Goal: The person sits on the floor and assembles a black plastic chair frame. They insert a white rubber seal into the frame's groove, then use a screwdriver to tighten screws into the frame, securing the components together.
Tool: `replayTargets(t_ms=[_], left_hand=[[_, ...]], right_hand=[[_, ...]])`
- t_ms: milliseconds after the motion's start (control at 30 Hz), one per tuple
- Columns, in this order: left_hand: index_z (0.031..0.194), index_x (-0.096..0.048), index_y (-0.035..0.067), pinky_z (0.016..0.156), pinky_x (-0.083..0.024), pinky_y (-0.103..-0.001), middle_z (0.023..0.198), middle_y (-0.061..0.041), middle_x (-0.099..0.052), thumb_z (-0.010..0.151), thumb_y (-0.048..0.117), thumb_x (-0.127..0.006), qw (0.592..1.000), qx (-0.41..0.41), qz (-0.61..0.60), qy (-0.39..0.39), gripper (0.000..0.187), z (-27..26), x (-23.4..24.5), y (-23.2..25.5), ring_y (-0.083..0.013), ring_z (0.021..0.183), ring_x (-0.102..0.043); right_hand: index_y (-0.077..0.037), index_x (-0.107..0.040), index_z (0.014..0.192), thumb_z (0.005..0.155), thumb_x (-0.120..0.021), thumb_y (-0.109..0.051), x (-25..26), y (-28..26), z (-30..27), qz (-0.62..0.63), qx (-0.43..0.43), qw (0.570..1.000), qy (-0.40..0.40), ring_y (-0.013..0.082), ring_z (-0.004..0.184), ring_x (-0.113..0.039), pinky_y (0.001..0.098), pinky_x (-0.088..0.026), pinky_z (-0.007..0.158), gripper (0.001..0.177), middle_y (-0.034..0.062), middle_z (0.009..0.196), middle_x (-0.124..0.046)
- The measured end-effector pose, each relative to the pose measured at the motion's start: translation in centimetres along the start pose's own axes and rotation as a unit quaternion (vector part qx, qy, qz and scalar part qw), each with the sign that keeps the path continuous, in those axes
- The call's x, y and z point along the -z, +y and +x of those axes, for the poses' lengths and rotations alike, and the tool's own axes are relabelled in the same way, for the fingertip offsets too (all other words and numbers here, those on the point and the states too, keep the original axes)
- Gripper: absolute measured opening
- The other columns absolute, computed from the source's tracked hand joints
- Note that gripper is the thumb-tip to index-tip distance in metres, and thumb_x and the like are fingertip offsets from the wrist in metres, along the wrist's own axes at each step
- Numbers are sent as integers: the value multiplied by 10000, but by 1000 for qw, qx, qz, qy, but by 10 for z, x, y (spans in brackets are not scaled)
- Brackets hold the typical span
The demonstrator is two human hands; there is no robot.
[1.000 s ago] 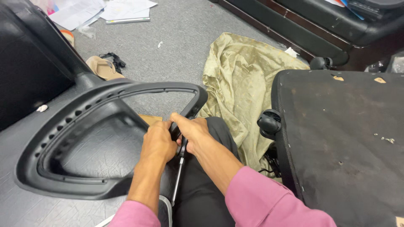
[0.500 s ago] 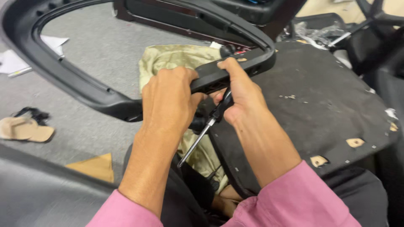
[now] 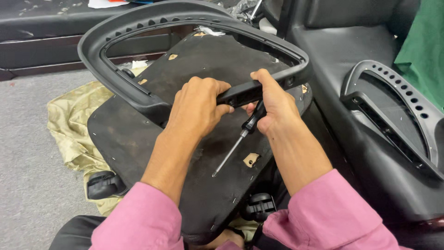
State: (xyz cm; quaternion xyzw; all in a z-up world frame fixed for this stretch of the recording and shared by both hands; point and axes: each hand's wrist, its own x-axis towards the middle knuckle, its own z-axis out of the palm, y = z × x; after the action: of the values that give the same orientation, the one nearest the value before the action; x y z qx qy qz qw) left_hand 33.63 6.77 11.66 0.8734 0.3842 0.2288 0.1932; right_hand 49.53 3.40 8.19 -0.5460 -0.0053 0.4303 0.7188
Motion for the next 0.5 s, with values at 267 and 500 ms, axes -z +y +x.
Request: replayTargets(t_ms=[267,500], left_hand=[[1102,-781,187,827,-544,-464,891,-159,-752,756,193,-826,999,34,-10,-31,349,-1,-26,-11,-351,894,-717],[1102,-781,174,830,-545,-461,903,-156,-755,758,214,-834,998,41,-16,-40,350,-3,-36,-21,-347,908,-718]], right_hand=[[8,-664,878,753,-830,-181,8,16,12,-27,-13,998,46,166,525,-572,266,-446,423,281,106,754,-648],[36,-669,879,810,-851,-258,14,17,9,-96,9,995,26,206,517,-593,292,-417,402,352,152,771,-679]])
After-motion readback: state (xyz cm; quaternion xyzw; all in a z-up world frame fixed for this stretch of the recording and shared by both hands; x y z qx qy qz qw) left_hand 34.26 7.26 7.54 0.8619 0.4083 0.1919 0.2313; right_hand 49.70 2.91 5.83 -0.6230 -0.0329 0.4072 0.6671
